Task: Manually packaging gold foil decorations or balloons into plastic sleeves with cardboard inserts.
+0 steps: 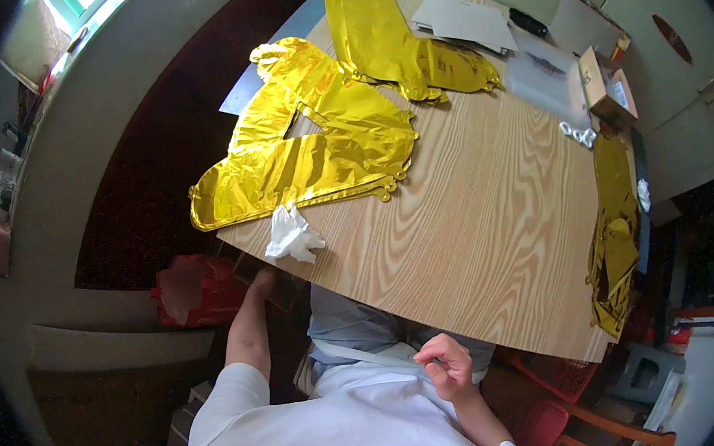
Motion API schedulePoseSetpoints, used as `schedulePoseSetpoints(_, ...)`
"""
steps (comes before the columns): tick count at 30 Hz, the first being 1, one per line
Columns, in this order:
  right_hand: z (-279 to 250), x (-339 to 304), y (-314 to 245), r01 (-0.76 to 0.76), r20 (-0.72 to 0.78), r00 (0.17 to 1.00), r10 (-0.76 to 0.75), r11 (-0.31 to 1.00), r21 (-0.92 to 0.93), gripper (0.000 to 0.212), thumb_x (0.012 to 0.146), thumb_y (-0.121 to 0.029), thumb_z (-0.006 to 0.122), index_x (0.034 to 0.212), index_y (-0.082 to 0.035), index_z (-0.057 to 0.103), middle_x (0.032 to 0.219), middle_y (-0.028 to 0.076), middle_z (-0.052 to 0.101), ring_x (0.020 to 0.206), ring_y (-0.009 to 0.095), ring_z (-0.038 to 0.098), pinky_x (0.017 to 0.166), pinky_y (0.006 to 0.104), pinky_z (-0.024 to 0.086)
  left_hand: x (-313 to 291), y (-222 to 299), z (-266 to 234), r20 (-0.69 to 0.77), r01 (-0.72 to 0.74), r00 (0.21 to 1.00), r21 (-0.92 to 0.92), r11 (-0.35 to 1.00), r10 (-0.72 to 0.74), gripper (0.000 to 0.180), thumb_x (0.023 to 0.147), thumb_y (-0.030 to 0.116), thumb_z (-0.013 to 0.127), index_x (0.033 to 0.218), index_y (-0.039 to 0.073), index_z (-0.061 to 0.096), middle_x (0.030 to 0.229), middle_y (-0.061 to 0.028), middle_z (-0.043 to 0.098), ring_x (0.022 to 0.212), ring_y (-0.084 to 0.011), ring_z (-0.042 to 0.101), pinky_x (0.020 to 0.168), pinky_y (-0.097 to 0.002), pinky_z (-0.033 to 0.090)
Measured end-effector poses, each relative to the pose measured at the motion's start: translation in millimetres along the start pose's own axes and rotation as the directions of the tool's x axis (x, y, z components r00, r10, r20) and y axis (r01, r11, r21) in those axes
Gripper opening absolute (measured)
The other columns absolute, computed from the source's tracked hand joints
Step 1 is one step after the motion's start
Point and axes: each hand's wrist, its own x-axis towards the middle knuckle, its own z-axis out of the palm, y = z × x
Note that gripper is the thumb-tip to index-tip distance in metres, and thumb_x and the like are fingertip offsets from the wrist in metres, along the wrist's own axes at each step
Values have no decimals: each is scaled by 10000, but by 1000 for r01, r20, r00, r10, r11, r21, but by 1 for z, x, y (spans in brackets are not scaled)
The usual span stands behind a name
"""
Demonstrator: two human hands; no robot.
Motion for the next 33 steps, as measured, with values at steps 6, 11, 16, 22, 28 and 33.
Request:
schedulePoseSetpoints(6, -2, -2, 2, -12, -11, 1000, 11, 997, -71, 193, 871, -198, 632, 838, -9, 651, 776, 95, 624, 699, 182, 589, 620, 284, 450, -31, 68, -5, -238, 98, 960, -215, 972, -149, 303, 877, 144, 524, 1115, 9, 656, 1100, -199, 670, 1035, -310, 643, 899, -378, 492)
schedulePoseSetpoints(11, -2, 4, 3, -30, 17, 999, 32, 996, -82, 116, 856, -123, 632, 828, -11, 650, 774, 91, 628, 705, 176, 593, 626, 282, 457, -58, 112, -66, -659, -345, 597, -725, 596, -457, 294, 937, 81, 467, 1204, 1, 560, 1130, -124, 604, 1054, -216, 562, 914, -328, 436)
schedulePoseSetpoints(16, 2, 7, 2, -45, -28, 999, 42, 993, -111, 62, 852, -65, 616, 829, -17, 651, 768, 85, 629, 700, 170, 599, 627, 276, 465, -189, 292, -132, -939, -614, 326, -126, 779, 105, 336, 930, 81, 534, 1256, 6, 514, 1177, -124, 566, 1091, -238, 540, 952, -352, 422)
schedulePoseSetpoints(22, 10, 22, -8, 78, 51, 996, -72, 988, -131, 32, 841, -30, 630, 853, -29, 660, 754, 80, 637, 675, 164, 621, 606, 270, 481, -242, 395, -135, -370, -543, 539, 534, 648, 756, 424, 771, 49, 694, 1186, 12, 615, 1098, -160, 577, 1020, -328, 565, 870, -395, 485)
schedulePoseSetpoints(28, 33, 64, -28, 117, 171, 984, -54, 915, -386, 247, 843, -74, 669, 1086, -34, 650, 915, 106, 666, 727, 189, 647, 660, 301, 520, -237, 387, -122, -304, -682, 505, 432, 590, 808, 334, 747, 9, 706, 1076, 59, 676, 869, -99, 605, 786, -258, 615, 676, -354, 512)
schedulePoseSetpoints(33, 67, 105, -25, 228, 92, 974, -208, 900, -372, 475, 852, -122, 699, 1300, -42, 563, 996, 127, 656, 815, 264, 656, 739, 349, 533, -277, 406, -113, -316, -783, 611, -106, 612, 726, 121, 717, -14, 752, 817, 21, 692, 666, -76, 584, 553, -160, 570, 493, -291, 425)
